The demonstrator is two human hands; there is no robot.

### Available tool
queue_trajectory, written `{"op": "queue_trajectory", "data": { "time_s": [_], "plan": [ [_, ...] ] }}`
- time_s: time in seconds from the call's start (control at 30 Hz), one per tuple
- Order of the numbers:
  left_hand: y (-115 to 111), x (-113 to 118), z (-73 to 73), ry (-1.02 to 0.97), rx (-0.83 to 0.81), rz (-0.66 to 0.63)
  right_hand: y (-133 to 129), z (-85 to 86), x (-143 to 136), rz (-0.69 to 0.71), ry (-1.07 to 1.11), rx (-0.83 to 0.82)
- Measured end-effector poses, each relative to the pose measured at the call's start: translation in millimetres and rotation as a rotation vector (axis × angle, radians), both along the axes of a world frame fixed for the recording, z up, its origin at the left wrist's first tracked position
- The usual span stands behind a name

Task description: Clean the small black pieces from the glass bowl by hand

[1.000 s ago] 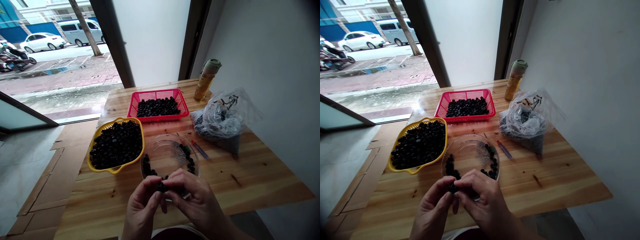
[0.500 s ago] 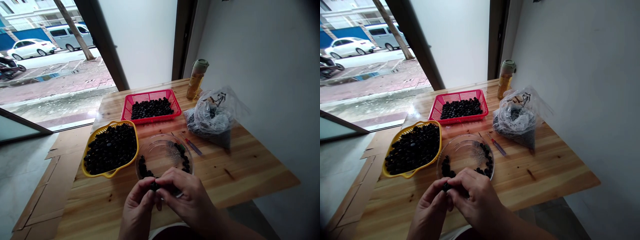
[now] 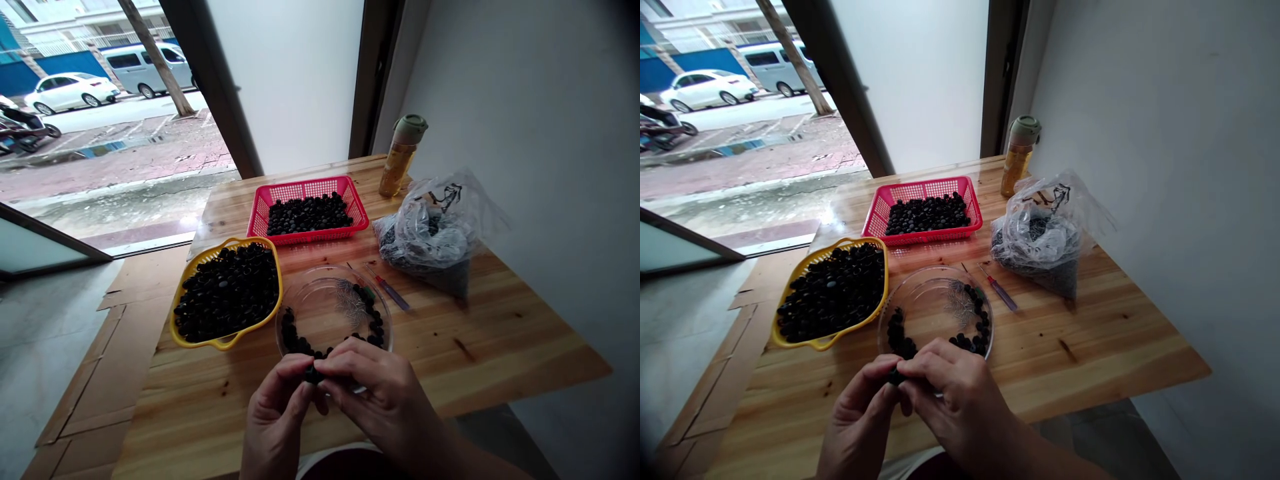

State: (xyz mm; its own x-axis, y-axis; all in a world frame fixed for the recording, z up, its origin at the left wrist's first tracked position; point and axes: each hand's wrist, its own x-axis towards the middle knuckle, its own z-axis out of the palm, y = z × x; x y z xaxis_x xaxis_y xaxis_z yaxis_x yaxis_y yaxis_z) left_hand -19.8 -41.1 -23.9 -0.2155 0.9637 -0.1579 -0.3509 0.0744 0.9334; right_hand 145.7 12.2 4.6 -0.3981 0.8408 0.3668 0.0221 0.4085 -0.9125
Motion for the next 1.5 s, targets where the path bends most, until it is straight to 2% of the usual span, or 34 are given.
{"op": "queue_trajectory", "data": {
  "time_s": [0.23, 0.6, 0.7, 0.83, 0.93, 1.07, 1.23, 1.5],
  "plan": [
    [-1, -9, 1.1, 0.172, 0.083, -0.049, 1, 3.7, 1, 0.038, -0.082, 0.037],
    [-4, -5, -6.7, 0.134, 0.138, -0.053, -4, -3.2, 2, 0.023, 0.067, -0.049],
    [-4, -6, -6.0, 0.135, 0.164, -0.079, 0, -5.2, 3, 0.072, 0.168, -0.253],
    [-4, -9, -3.6, 0.146, 0.197, -0.176, 12, -8.5, 4, 0.313, 0.388, -0.815],
    [-4, -12, -3.1, 0.181, 0.226, -0.222, 19, -8.5, 4, 0.392, 0.425, -1.047],
    [-5, -13, -5.9, 0.195, 0.240, -0.218, 24, -7.2, 5, 0.415, 0.377, -1.107],
    [-6, -13, -7.7, 0.182, 0.214, -0.221, 28, -6.3, 7, 0.476, 0.252, -1.079],
    [-1, -15, -2.0, 0.153, 0.267, -0.253, 23, -16.1, 0, 0.500, 0.326, -1.082]
  ]
}}
